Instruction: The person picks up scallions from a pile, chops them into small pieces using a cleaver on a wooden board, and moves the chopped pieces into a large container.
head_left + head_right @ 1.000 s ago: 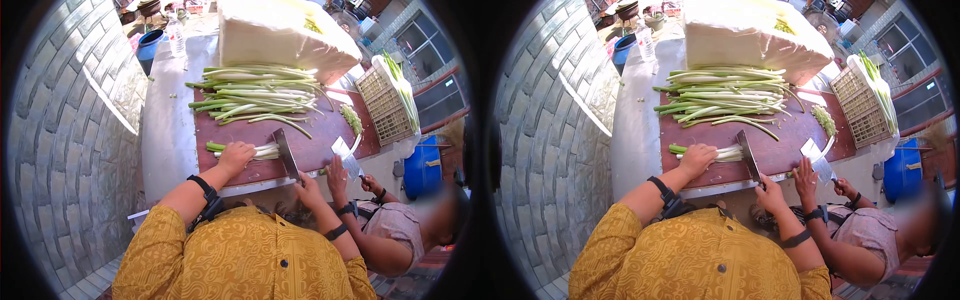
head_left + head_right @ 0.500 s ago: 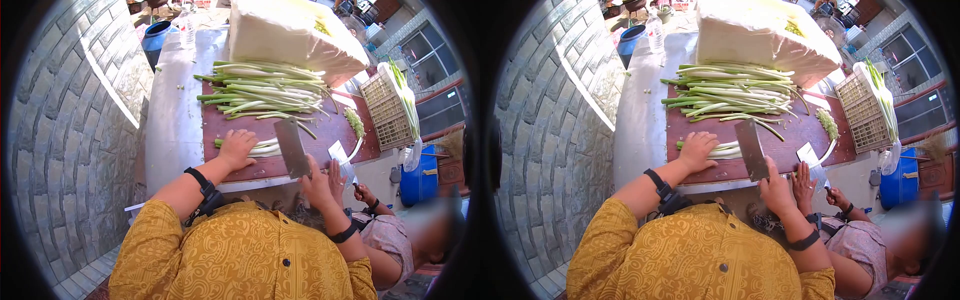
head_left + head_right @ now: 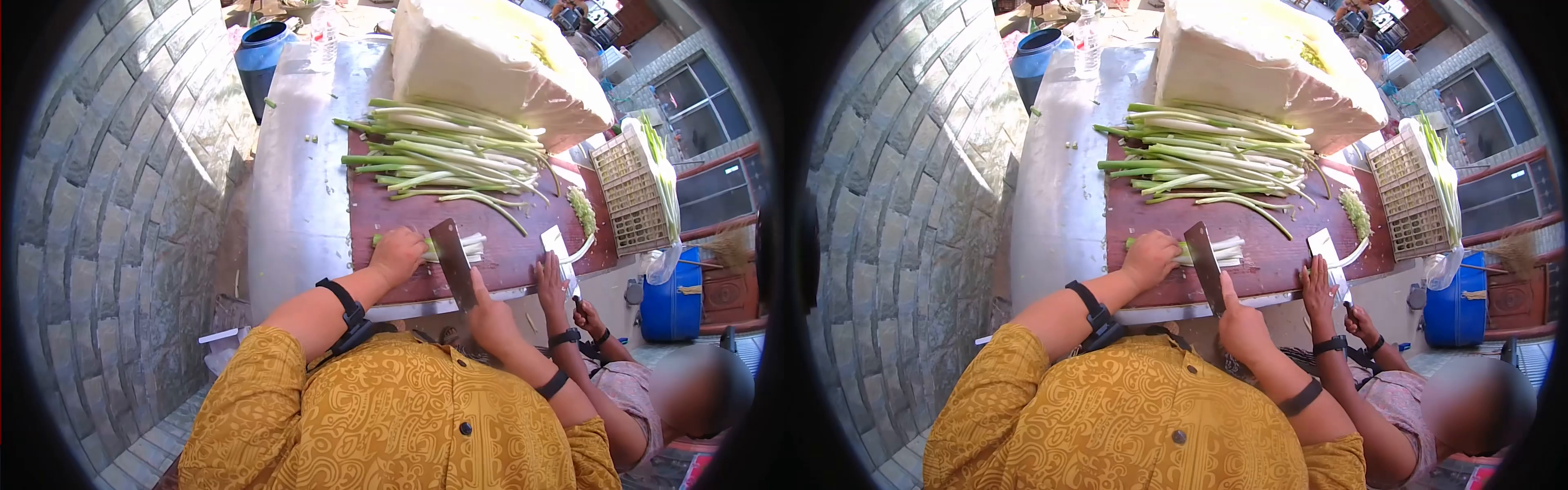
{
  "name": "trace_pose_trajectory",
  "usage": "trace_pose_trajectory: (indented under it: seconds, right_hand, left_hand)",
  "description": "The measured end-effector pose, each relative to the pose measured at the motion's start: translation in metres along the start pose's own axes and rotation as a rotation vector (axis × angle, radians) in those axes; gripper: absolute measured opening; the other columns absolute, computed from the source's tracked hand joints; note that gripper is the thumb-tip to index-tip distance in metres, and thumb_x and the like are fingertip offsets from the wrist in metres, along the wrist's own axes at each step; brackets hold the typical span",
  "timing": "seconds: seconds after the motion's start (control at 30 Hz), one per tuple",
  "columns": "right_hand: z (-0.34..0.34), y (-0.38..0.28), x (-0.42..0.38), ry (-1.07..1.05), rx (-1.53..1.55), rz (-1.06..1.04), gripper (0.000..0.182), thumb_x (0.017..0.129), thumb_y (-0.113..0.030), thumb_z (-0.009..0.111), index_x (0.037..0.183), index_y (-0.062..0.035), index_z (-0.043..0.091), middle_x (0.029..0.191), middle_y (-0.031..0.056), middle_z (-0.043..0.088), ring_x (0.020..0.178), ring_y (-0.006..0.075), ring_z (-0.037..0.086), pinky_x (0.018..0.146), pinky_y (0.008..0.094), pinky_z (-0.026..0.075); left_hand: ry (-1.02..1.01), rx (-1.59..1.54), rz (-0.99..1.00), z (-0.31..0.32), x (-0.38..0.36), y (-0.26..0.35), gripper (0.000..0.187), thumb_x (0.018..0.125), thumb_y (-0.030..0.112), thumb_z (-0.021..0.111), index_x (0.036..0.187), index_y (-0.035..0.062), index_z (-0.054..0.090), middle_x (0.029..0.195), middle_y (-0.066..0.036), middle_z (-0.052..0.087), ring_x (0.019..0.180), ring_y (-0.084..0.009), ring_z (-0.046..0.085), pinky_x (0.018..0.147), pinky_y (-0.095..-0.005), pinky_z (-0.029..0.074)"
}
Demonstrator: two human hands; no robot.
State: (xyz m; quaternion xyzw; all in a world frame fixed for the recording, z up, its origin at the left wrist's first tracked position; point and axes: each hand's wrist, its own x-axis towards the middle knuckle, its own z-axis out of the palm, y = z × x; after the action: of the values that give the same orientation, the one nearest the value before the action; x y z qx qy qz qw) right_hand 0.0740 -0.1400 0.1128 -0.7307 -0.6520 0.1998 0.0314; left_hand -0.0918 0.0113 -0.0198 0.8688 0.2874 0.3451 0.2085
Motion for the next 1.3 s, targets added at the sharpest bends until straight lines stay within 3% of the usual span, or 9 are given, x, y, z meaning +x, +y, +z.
trace_pose_trajectory:
  seconds: [0.27,0.37,0.67,0.87,0.97,1.17,1.3]
  right_hand:
    - [0.028,0.0,0.039,0.003,-0.056,0.021,0.076,0.08,-0.002,0.05,0.148,-0.0087,0.015,0.062,0.0249,0.058,0.058,0.0436,0.058,0.056,0.0527,0.045]
    - [0.042,0.001,0.063,0.109,-0.035,-0.023,0.079,0.08,-0.003,0.05,0.148,-0.0096,0.012,0.062,0.0241,0.058,0.057,0.0434,0.058,0.056,0.0525,0.045]
    - [0.047,0.014,0.062,0.213,0.086,0.031,0.078,0.08,-0.006,0.052,0.148,-0.0109,0.015,0.063,0.0235,0.059,0.057,0.0424,0.059,0.056,0.0523,0.046]
    - [0.035,0.014,0.056,0.106,0.034,-0.01,0.076,0.08,-0.007,0.053,0.147,-0.0121,0.017,0.065,0.0226,0.061,0.061,0.0415,0.061,0.058,0.0513,0.047]
    - [0.028,0.009,0.058,0.036,0.007,0.011,0.079,0.079,-0.008,0.054,0.148,-0.0128,0.014,0.068,0.0227,0.063,0.063,0.0408,0.062,0.059,0.0515,0.048]
    - [0.027,0.025,0.031,-0.05,0.015,0.017,0.08,0.079,-0.005,0.052,0.148,-0.0136,0.013,0.07,0.0237,0.063,0.064,0.041,0.062,0.059,0.0513,0.047]
    - [0.026,0.036,0.022,-0.014,0.137,-0.011,0.075,0.082,-0.005,0.048,0.148,-0.0131,0.015,0.071,0.0257,0.062,0.062,0.0426,0.06,0.059,0.0514,0.047]
  left_hand:
    - [-0.05,-0.028,-0.015,0.002,0.0,-0.004,0.019,0.066,0.016,0.072,0.084,0.0121,0.064,0.095,-0.002,0.063,0.091,-0.0252,0.057,0.077,-0.039,0.047]
    - [-0.037,-0.02,0.014,-0.001,-0.002,-0.003,0.02,0.066,0.016,0.071,0.084,0.0128,0.063,0.094,-0.001,0.062,0.09,-0.0242,0.057,0.077,-0.0388,0.047]
    - [-0.067,0.095,0.042,-0.019,-0.007,-0.008,0.027,0.065,0.012,0.072,0.09,0.0131,0.061,0.092,-0.001,0.061,0.09,-0.0231,0.056,0.076,-0.0378,0.047]
    - [-0.052,0.194,0.089,-0.02,-0.001,0.002,0.021,0.07,0.014,0.068,0.09,0.013,0.061,0.089,-0.002,0.061,0.085,-0.0237,0.057,0.071,-0.0373,0.047]
    - [-0.164,0.299,0.069,-0.019,0.006,0.008,0.019,0.07,0.014,0.064,0.089,0.0136,0.062,0.087,-0.002,0.061,0.082,-0.0237,0.057,0.067,-0.038,0.046]
    - [-0.18,0.374,0.035,-0.022,0.018,-0.007,0.022,0.068,0.014,0.064,0.089,0.0157,0.062,0.087,-0.002,0.061,0.081,-0.0236,0.057,0.065,-0.039,0.046]
    - [-0.107,0.302,-0.12,-0.024,0.02,-0.01,0.014,0.07,0.016,0.063,0.085,0.0154,0.062,0.082,-0.005,0.062,0.08,-0.0265,0.059,0.068,-0.0413,0.048]
